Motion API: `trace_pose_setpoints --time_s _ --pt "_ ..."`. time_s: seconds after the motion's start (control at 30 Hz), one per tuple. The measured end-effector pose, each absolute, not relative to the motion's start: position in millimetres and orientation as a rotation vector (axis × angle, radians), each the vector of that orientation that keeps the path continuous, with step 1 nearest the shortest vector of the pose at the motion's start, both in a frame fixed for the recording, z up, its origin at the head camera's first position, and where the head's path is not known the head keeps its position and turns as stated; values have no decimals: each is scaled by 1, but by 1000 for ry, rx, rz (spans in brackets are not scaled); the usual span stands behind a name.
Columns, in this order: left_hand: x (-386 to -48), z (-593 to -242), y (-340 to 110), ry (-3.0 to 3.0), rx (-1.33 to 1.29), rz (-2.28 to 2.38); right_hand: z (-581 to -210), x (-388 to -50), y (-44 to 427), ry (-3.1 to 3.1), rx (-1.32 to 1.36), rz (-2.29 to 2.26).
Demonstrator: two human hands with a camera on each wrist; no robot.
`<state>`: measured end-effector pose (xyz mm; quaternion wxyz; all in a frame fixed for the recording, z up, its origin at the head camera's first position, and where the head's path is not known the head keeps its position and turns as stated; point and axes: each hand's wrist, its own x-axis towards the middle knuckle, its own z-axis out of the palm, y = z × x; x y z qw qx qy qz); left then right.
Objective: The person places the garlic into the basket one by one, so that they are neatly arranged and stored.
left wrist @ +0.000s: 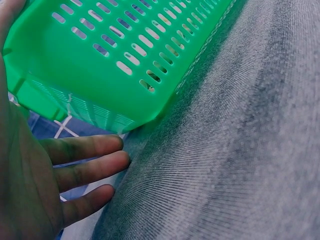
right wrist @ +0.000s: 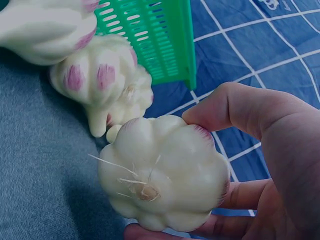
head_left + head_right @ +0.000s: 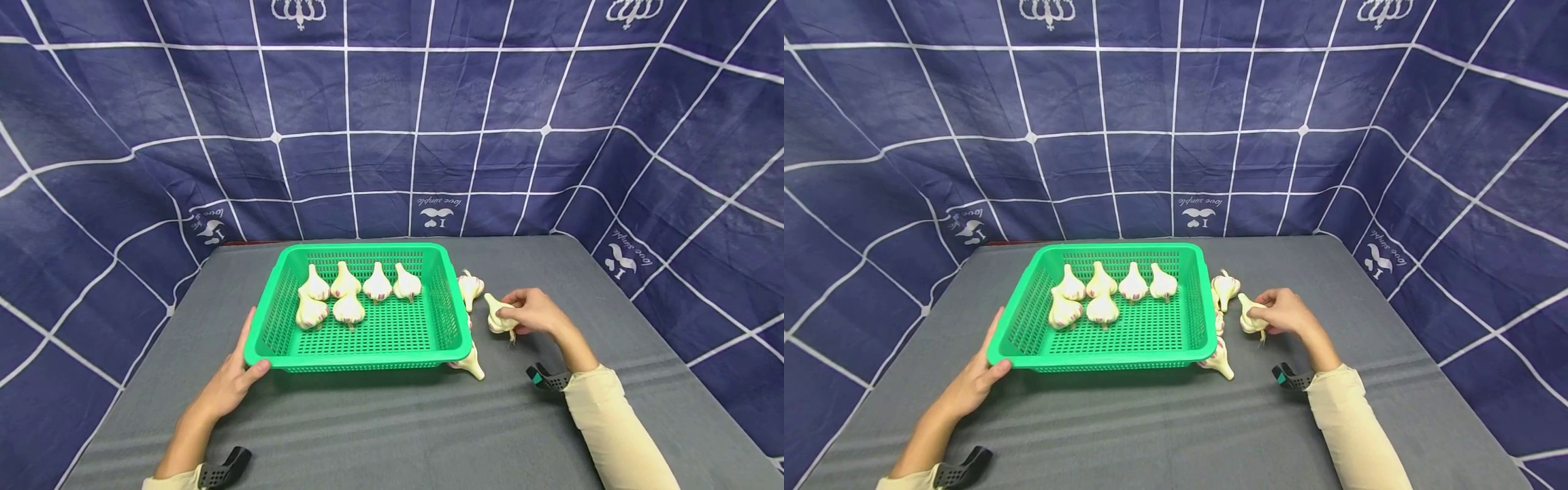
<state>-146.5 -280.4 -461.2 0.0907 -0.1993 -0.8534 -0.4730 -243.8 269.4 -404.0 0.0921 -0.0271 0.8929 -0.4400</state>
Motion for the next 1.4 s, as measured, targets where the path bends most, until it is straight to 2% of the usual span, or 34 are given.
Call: trace_pose_setpoints --time_s 1.03,1.4 --pt "-147 -462 -282 -2504 -629 -1389 -382 -238 269 2657 -253 -1710" --pt "-148 -463 -282 -2494 -644 -1400 -382 -240 261 2742 -308 -1688"
